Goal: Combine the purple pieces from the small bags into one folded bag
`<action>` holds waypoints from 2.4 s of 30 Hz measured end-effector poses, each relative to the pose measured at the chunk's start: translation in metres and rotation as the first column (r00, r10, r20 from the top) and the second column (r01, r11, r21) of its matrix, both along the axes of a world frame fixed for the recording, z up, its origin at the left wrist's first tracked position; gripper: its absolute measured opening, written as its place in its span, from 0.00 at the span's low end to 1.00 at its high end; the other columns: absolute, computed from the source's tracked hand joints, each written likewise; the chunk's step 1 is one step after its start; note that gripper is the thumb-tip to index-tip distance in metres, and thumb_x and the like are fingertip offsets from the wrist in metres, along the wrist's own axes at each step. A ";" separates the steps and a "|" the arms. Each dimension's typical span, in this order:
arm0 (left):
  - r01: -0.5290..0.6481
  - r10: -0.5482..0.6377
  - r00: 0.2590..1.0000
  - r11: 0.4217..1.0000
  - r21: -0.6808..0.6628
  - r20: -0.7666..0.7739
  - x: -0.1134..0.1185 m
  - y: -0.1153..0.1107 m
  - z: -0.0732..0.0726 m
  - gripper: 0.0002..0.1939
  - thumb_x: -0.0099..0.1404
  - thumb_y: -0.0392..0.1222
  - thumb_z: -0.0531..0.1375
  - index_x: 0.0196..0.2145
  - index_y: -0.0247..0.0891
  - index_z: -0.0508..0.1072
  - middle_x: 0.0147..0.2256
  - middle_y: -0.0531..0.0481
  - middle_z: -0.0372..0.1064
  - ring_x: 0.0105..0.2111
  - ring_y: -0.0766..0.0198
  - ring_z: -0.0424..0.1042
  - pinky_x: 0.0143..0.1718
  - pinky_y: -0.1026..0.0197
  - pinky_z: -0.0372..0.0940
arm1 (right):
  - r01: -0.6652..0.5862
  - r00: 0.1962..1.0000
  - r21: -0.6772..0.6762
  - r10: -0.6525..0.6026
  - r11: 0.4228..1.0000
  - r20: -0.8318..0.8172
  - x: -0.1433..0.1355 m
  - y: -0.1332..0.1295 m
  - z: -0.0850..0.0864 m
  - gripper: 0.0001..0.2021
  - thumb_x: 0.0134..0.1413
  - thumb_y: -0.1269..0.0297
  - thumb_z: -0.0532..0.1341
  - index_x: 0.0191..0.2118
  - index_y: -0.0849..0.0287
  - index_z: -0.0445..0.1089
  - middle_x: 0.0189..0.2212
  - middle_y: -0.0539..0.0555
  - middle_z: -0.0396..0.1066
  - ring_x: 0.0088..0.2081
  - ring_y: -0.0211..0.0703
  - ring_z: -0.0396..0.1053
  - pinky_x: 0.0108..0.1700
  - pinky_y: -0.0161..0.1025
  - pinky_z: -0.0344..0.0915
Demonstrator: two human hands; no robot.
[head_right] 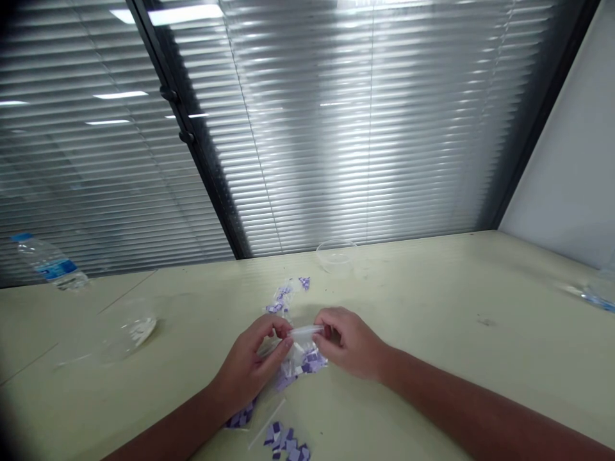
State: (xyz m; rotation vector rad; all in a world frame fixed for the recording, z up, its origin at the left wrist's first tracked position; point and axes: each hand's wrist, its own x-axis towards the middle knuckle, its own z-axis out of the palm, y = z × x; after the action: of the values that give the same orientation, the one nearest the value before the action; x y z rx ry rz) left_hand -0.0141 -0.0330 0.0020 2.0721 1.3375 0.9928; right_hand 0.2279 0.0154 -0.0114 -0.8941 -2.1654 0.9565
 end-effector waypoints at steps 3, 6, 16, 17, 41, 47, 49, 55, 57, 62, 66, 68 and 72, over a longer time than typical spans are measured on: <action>-0.016 0.026 0.988 0.998 -0.066 0.150 -0.002 -0.001 -0.001 0.12 0.77 0.50 0.52 0.45 0.41 0.71 0.40 0.49 0.70 0.42 0.60 0.68 0.45 0.58 0.61 | 0.071 0.997 0.033 -0.072 0.997 0.026 0.001 0.001 0.000 0.05 0.63 0.66 0.59 0.34 0.60 0.68 0.32 0.51 0.66 0.34 0.40 0.62 0.34 0.36 0.56; -0.068 0.085 0.949 0.995 -0.067 0.304 -0.005 0.002 -0.005 0.19 0.80 0.53 0.45 0.46 0.41 0.70 0.40 0.49 0.68 0.42 0.61 0.66 0.47 0.59 0.60 | 0.116 0.991 0.054 -0.119 0.992 0.061 0.000 0.003 -0.001 0.05 0.63 0.67 0.58 0.34 0.60 0.66 0.33 0.52 0.66 0.37 0.42 0.62 0.37 0.38 0.56; 0.180 -0.221 0.948 0.966 -0.185 -0.231 -0.043 0.021 0.034 0.13 0.70 0.52 0.61 0.45 0.43 0.75 0.42 0.48 0.70 0.41 0.59 0.68 0.40 0.61 0.64 | 0.128 0.987 0.112 -0.138 0.985 0.085 -0.003 0.006 -0.001 0.06 0.60 0.70 0.57 0.30 0.60 0.62 0.31 0.51 0.64 0.37 0.43 0.61 0.41 0.41 0.56; 0.215 -0.259 0.916 0.962 -0.170 -0.306 -0.047 0.021 0.038 0.15 0.66 0.52 0.64 0.47 0.44 0.76 0.44 0.48 0.71 0.43 0.57 0.68 0.43 0.60 0.65 | 0.126 0.987 0.111 -0.136 0.986 0.083 -0.003 0.006 -0.001 0.07 0.60 0.70 0.57 0.30 0.60 0.62 0.31 0.51 0.64 0.37 0.43 0.61 0.40 0.41 0.56; -0.033 0.023 0.997 0.989 -0.145 -0.067 -0.002 0.010 0.005 0.08 0.69 0.47 0.63 0.35 0.42 0.76 0.37 0.54 0.75 0.38 0.61 0.72 0.40 0.60 0.64 | -0.087 0.996 0.115 0.085 0.990 0.020 -0.002 0.003 0.005 0.15 0.73 0.58 0.54 0.33 0.59 0.65 0.32 0.52 0.67 0.38 0.42 0.63 0.43 0.41 0.58; -0.050 0.043 0.997 0.992 -0.120 -0.061 -0.005 0.011 0.015 0.10 0.69 0.51 0.61 0.39 0.43 0.76 0.40 0.52 0.74 0.41 0.60 0.72 0.41 0.61 0.63 | -0.061 0.998 0.107 0.059 0.992 0.022 -0.002 0.005 0.002 0.13 0.66 0.60 0.62 0.30 0.60 0.69 0.28 0.50 0.66 0.35 0.41 0.64 0.43 0.41 0.58; -0.032 0.015 0.988 0.994 -0.107 -0.153 -0.014 0.014 0.021 0.12 0.68 0.51 0.63 0.45 0.44 0.75 0.43 0.50 0.73 0.42 0.59 0.70 0.39 0.61 0.63 | -0.032 0.999 0.096 0.031 0.995 0.010 -0.002 0.005 0.002 0.12 0.67 0.62 0.61 0.30 0.60 0.69 0.28 0.50 0.67 0.34 0.41 0.64 0.42 0.40 0.58; 0.152 -0.312 0.886 0.894 -0.421 -0.343 -0.058 0.025 0.048 0.16 0.59 0.54 0.69 0.39 0.42 0.75 0.39 0.51 0.72 0.37 0.60 0.68 0.32 0.64 0.59 | 0.007 0.999 0.086 -0.010 0.996 0.038 -0.003 0.007 0.001 0.13 0.66 0.64 0.61 0.28 0.60 0.66 0.28 0.49 0.66 0.34 0.40 0.62 0.41 0.40 0.56; 0.122 -0.328 0.879 0.855 -0.504 -0.345 -0.065 0.026 0.051 0.22 0.52 0.54 0.73 0.40 0.42 0.74 0.39 0.52 0.71 0.36 0.59 0.67 0.31 0.64 0.57 | -0.004 0.999 0.105 -0.001 0.994 0.045 -0.004 0.007 0.001 0.13 0.65 0.65 0.61 0.28 0.61 0.64 0.27 0.48 0.64 0.33 0.39 0.61 0.42 0.40 0.56; -0.039 -0.252 0.896 0.775 -0.631 -0.365 -0.063 0.028 0.043 0.30 0.48 0.57 0.74 0.45 0.42 0.73 0.42 0.51 0.69 0.38 0.58 0.64 0.32 0.63 0.57 | -0.007 0.999 0.117 0.001 0.993 0.051 -0.005 0.007 -0.001 0.12 0.65 0.66 0.61 0.28 0.61 0.65 0.27 0.48 0.64 0.33 0.38 0.62 0.42 0.39 0.55; -0.020 -0.257 0.906 0.768 -0.640 -0.337 -0.060 0.029 0.038 0.25 0.51 0.55 0.73 0.42 0.41 0.73 0.43 0.51 0.67 0.38 0.59 0.63 0.34 0.63 0.57 | -0.013 0.998 0.110 0.006 0.994 0.064 -0.005 0.007 -0.001 0.12 0.65 0.67 0.61 0.28 0.61 0.65 0.27 0.48 0.65 0.34 0.38 0.62 0.43 0.40 0.55; 0.020 -0.256 0.925 0.768 -0.640 -0.279 -0.058 0.031 0.035 0.22 0.53 0.54 0.72 0.38 0.39 0.71 0.39 0.51 0.67 0.35 0.62 0.61 0.32 0.63 0.55 | -0.007 0.998 0.107 0.000 0.994 0.060 -0.004 0.007 -0.001 0.13 0.65 0.66 0.61 0.28 0.61 0.64 0.27 0.48 0.64 0.33 0.38 0.62 0.44 0.40 0.56; 0.176 -0.222 0.975 0.748 -0.639 0.008 -0.049 0.033 0.021 0.21 0.59 0.54 0.69 0.33 0.37 0.64 0.32 0.53 0.63 0.31 0.65 0.60 0.30 0.64 0.54 | 0.013 1.000 0.002 -0.013 1.000 0.007 -0.002 0.008 -0.001 0.13 0.66 0.61 0.61 0.30 0.60 0.67 0.30 0.50 0.66 0.35 0.40 0.63 0.41 0.39 0.57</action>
State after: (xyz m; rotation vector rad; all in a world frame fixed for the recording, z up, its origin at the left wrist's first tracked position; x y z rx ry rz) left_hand -0.0630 0.0002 0.0228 1.6691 1.2244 0.2957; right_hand 0.2259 0.0232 -0.0120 -0.9109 -2.1631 0.9467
